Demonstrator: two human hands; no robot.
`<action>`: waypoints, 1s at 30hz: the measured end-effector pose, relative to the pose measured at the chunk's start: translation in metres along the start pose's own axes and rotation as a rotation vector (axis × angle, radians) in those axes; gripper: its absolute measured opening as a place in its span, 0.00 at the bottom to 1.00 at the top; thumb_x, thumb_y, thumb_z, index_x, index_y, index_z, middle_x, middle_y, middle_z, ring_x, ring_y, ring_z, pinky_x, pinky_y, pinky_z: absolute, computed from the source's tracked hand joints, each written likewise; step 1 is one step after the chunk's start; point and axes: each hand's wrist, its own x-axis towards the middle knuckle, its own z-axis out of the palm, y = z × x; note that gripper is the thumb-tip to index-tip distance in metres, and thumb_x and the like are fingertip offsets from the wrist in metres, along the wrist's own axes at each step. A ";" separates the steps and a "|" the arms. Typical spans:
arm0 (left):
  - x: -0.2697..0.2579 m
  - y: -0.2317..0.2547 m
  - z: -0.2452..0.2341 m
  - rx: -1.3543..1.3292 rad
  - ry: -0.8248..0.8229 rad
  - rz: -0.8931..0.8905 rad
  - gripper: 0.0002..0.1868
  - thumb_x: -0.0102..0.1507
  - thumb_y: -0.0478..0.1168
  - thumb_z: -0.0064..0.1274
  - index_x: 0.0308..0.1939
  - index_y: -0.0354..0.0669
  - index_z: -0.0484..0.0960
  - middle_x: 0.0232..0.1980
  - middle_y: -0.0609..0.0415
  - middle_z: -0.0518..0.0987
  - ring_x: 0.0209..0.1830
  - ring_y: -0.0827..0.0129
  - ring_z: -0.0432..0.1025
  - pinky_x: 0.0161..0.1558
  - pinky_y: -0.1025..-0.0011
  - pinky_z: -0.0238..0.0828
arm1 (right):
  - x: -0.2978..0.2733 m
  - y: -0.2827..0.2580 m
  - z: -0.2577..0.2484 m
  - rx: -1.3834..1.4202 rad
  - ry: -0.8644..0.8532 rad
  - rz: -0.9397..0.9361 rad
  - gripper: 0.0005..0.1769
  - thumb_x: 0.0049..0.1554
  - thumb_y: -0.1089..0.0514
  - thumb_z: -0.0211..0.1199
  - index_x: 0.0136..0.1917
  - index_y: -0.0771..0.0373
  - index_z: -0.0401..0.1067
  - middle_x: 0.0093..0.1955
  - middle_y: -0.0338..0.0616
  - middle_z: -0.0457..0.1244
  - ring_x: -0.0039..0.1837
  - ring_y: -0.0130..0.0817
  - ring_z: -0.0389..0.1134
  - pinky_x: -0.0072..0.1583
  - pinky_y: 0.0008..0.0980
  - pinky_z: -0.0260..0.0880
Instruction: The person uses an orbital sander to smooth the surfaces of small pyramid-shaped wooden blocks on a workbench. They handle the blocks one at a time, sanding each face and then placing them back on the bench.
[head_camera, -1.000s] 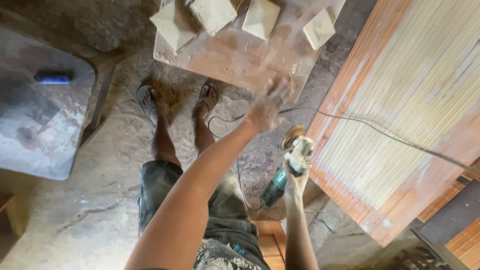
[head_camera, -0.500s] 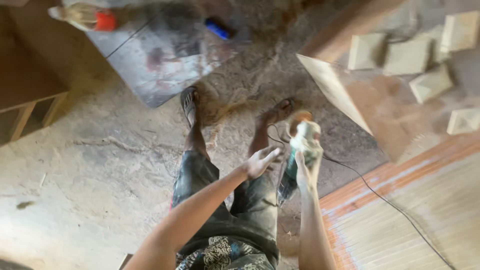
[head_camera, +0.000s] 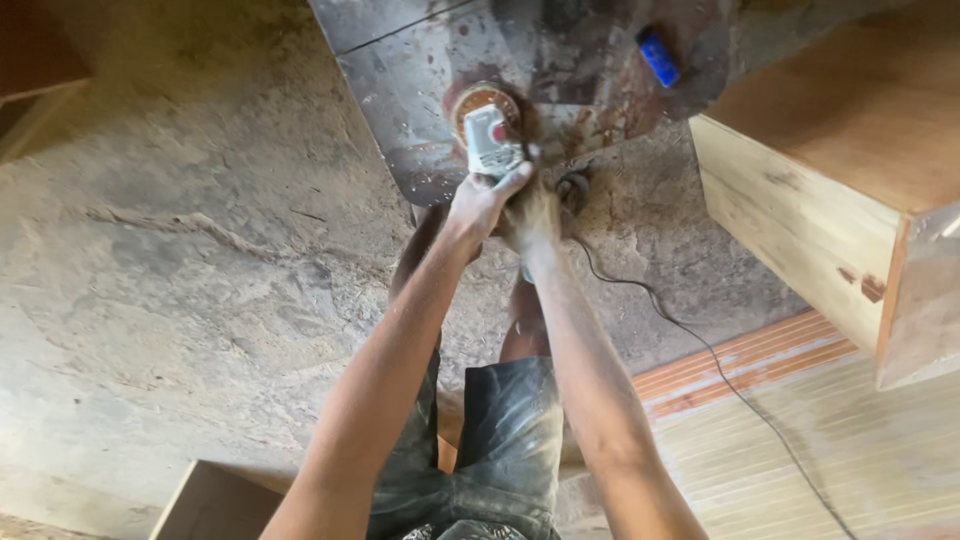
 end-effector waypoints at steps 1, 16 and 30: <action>0.005 0.006 -0.003 0.054 -0.034 -0.008 0.39 0.56 0.67 0.55 0.59 0.42 0.78 0.47 0.50 0.84 0.40 0.65 0.77 0.43 0.64 0.76 | 0.006 -0.015 -0.003 -0.025 0.012 -0.003 0.49 0.55 0.27 0.54 0.76 0.55 0.41 0.54 0.61 0.67 0.45 0.53 0.74 0.42 0.47 0.81; 0.099 0.147 0.021 0.175 -0.344 0.138 0.46 0.55 0.77 0.45 0.57 0.41 0.80 0.47 0.44 0.87 0.41 0.63 0.86 0.41 0.65 0.86 | 0.114 -0.088 -0.084 -0.191 0.140 -0.057 0.40 0.65 0.34 0.60 0.71 0.61 0.45 0.55 0.58 0.68 0.49 0.43 0.74 0.46 0.38 0.78; 0.039 0.052 -0.008 0.212 -0.109 0.399 0.36 0.65 0.64 0.56 0.62 0.36 0.80 0.54 0.43 0.83 0.50 0.60 0.76 0.52 0.64 0.71 | 0.021 -0.053 -0.031 -0.204 0.042 -0.284 0.36 0.64 0.51 0.61 0.78 0.62 0.52 0.68 0.63 0.63 0.65 0.58 0.68 0.60 0.53 0.70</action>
